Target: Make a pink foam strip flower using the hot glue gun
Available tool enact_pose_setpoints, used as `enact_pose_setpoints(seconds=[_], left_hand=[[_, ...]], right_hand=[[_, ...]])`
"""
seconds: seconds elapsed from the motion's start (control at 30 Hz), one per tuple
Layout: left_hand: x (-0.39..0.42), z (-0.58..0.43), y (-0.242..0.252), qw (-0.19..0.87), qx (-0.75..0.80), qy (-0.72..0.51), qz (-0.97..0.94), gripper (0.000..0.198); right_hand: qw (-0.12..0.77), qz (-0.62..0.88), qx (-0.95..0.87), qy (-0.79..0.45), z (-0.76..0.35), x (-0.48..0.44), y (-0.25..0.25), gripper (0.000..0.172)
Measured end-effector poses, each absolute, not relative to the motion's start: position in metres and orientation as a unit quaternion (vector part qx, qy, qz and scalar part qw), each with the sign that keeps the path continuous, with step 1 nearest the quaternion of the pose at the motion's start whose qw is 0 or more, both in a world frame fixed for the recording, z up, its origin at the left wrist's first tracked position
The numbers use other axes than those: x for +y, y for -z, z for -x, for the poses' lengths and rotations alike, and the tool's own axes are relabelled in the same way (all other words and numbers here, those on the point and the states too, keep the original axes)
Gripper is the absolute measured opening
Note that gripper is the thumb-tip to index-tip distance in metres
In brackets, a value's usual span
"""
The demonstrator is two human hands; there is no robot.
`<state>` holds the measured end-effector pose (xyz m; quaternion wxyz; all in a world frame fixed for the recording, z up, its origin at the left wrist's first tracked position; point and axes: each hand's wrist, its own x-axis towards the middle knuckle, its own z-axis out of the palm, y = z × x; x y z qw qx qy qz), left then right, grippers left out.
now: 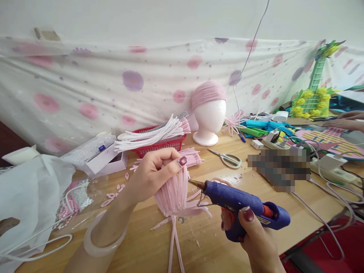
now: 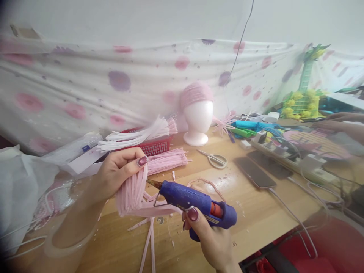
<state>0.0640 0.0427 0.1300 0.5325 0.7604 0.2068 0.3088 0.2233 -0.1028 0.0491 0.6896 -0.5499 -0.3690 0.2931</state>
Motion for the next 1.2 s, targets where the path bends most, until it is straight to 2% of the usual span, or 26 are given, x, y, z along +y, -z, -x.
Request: enact_pose_setpoints(seconds=[0.17,0.37,0.6,0.87,1.2], left_hand=[[0.044,-0.065,-0.129,0.517,0.219,-0.318,-0.764,0.031],[0.044,-0.065,-0.129,0.518,0.213,-0.319,-0.765,0.030],[0.043,-0.064,-0.131,0.481,0.220,-0.329,-0.782,0.030],[0.043,-0.066,-0.133,0.494,0.219,-0.352,-0.765,0.026],[0.046,-0.063,-0.136,0.482,0.229,-0.370,-0.760,0.026]], right_hand=[[0.686,0.547,-0.372,-0.302,-0.226,-0.108,-0.040,0.060],[0.686,0.511,-0.435,-0.283,-0.226,-0.105,-0.053,0.055],[0.667,0.516,-0.455,-0.287,-0.228,-0.101,-0.056,0.060],[0.655,0.527,-0.451,-0.300,-0.230,-0.108,-0.045,0.063],[0.667,0.501,-0.479,-0.272,-0.231,-0.110,-0.033,0.052]])
